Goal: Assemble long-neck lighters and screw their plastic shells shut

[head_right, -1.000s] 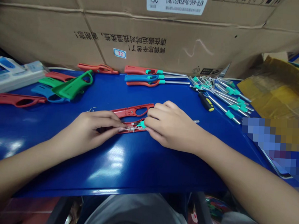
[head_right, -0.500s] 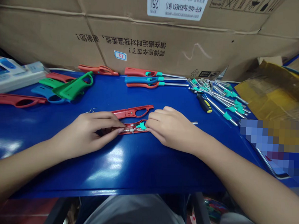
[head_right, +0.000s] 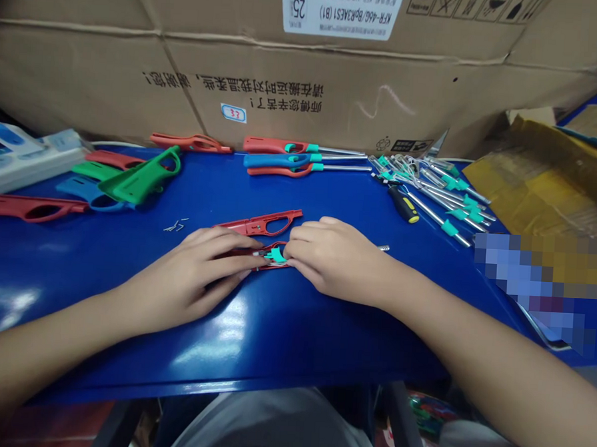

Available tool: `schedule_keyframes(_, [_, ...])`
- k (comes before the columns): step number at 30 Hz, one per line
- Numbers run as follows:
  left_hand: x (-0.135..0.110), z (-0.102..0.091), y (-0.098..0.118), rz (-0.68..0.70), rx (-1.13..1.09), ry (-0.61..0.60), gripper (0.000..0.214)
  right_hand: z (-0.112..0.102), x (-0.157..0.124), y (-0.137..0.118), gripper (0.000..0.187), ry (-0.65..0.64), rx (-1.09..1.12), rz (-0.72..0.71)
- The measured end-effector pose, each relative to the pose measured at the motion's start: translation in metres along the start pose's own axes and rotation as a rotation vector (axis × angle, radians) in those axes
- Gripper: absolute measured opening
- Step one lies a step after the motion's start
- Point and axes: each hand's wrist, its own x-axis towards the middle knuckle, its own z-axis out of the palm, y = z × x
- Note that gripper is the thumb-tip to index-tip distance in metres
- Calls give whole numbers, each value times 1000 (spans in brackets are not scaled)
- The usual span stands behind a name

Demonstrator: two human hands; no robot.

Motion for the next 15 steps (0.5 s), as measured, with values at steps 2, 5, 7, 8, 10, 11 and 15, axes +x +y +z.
schedule_keyframes(2, [-1,1,-2,-2,-11,1,39,-3,-1,1,19,-20,23,13])
schedule_keyframes(5, [-1,2,-3,1,-29,4,38,-6,-2,2,16,-27,27,28])
schedule_keyframes(7, [-1,2,-3,3,-33,5,39,-5,-2,2,15,-30,32,35])
schedule_keyframes(8, [-2,2,-3,4,-32,7,39,-5,-2,2,15,-34,32,38])
schedule_keyframes(10, [-2,2,-3,9,-28,12,40,-4,-1,2,15,-43,23,41])
schedule_keyframes(11, [-2,1,-3,9,-24,14,40,-4,-1,2,15,-46,20,39])
schedule_keyframes(15, [-3,1,-2,8,-31,26,37,-6,-1,5,16,-25,94,38])
